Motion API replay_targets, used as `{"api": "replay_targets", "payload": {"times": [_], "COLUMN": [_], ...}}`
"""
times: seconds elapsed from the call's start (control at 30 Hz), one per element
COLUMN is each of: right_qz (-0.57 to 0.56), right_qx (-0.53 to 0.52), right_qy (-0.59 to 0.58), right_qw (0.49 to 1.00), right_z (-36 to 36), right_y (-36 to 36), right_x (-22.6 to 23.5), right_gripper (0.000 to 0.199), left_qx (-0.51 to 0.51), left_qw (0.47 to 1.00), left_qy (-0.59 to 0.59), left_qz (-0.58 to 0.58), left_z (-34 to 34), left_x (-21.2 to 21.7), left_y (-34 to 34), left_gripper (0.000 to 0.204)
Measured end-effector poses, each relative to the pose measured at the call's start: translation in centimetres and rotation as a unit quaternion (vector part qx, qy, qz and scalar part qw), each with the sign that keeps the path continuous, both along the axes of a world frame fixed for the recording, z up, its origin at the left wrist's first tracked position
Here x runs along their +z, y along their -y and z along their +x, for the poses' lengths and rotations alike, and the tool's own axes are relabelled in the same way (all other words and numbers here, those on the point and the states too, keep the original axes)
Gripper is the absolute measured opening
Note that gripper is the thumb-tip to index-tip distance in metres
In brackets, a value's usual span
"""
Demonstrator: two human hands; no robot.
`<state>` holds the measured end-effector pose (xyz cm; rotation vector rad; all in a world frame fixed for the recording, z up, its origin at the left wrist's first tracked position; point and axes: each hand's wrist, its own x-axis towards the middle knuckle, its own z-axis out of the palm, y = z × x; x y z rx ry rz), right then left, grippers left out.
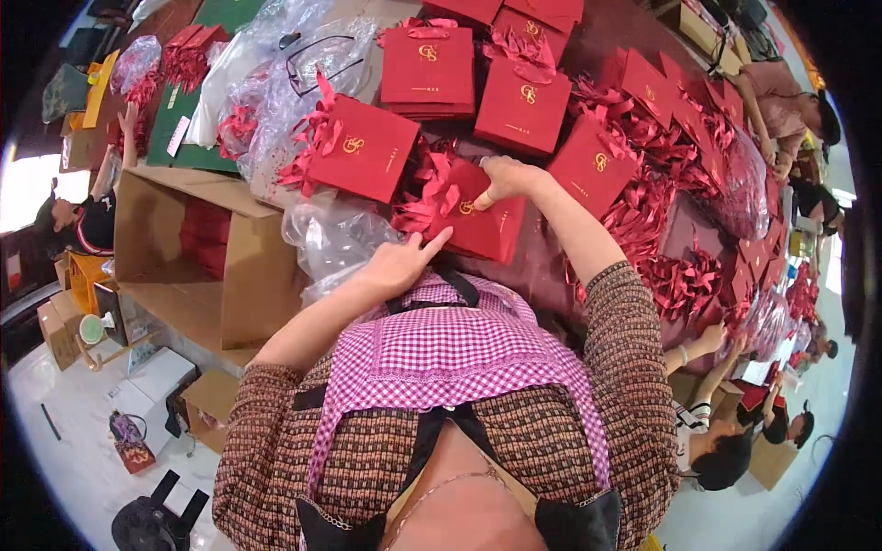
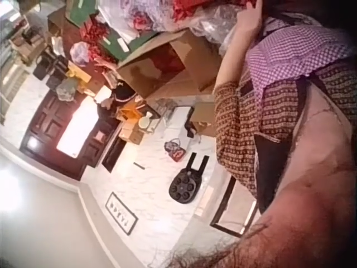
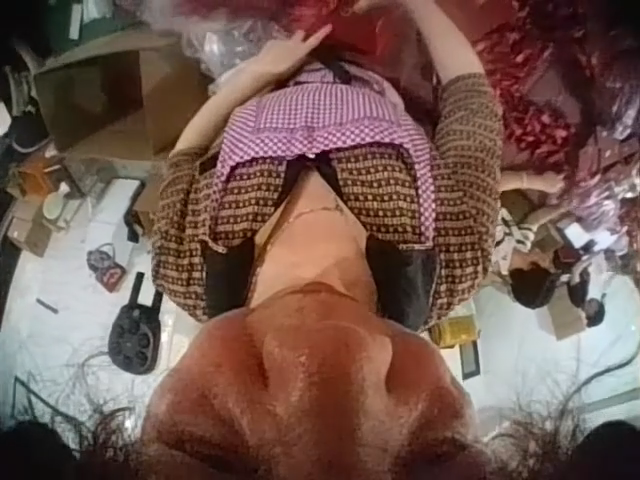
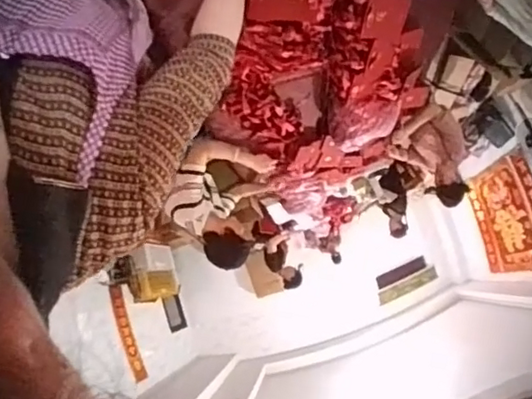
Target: The person opens a plastic bag, places stacks of red gift bags inside it, and arranges them by hand.
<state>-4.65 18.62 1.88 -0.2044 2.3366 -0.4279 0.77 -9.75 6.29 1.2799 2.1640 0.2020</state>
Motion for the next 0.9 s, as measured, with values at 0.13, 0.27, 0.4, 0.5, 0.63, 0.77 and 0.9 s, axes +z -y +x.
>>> {"api": "replay_targets", "payload": {"times": [0.13, 0.27, 0.4, 0.5, 0.63, 0.77, 0.9], "right_qz": [-0.012, -0.022, -0.024, -0.084, -0.050, -0.010, 0.010], "right_qx": [-0.007, -0.026, -0.040, -0.055, -0.095, -0.104, -0.120], "right_qy": [0.011, 0.028, 0.010, -0.009, -0.078, -0.115, -0.148], "right_qw": [1.000, 0.999, 0.999, 0.995, 0.991, 0.988, 0.982], "right_z": [-0.1, 0.1, 1.3, 2.3, 4.9, 7.2, 9.2], "right_y": [0.2, -0.2, 0.3, 1.1, 3.0, 5.6, 7.3], "right_x": [0.0, -0.1, 1.3, 2.9, 5.1, 7.5, 8.0], "right_gripper": [0.092, 0.093, 0.091, 0.082, 0.066, 0.059, 0.058], "left_qx": [0.012, -0.005, -0.018, -0.013, -0.029, -0.062, -0.096], "left_qw": [0.999, 0.995, 0.994, 0.997, 0.996, 0.994, 0.982], "left_qy": [-0.046, -0.097, -0.107, -0.071, -0.079, -0.080, -0.146], "left_qz": [-0.015, 0.027, 0.021, 0.030, 0.043, 0.029, 0.065], "left_z": [1.5, 1.6, 1.6, 1.4, 1.3, 1.3, 1.6], "left_x": [-3.7, -4.7, -5.2, -5.4, -5.2, -5.3, -6.5], "left_y": [-0.1, 0.3, 0.4, 0.9, 1.6, 2.4, 3.5], "left_gripper": [0.071, 0.066, 0.065, 0.064, 0.061, 0.060, 0.060]}}
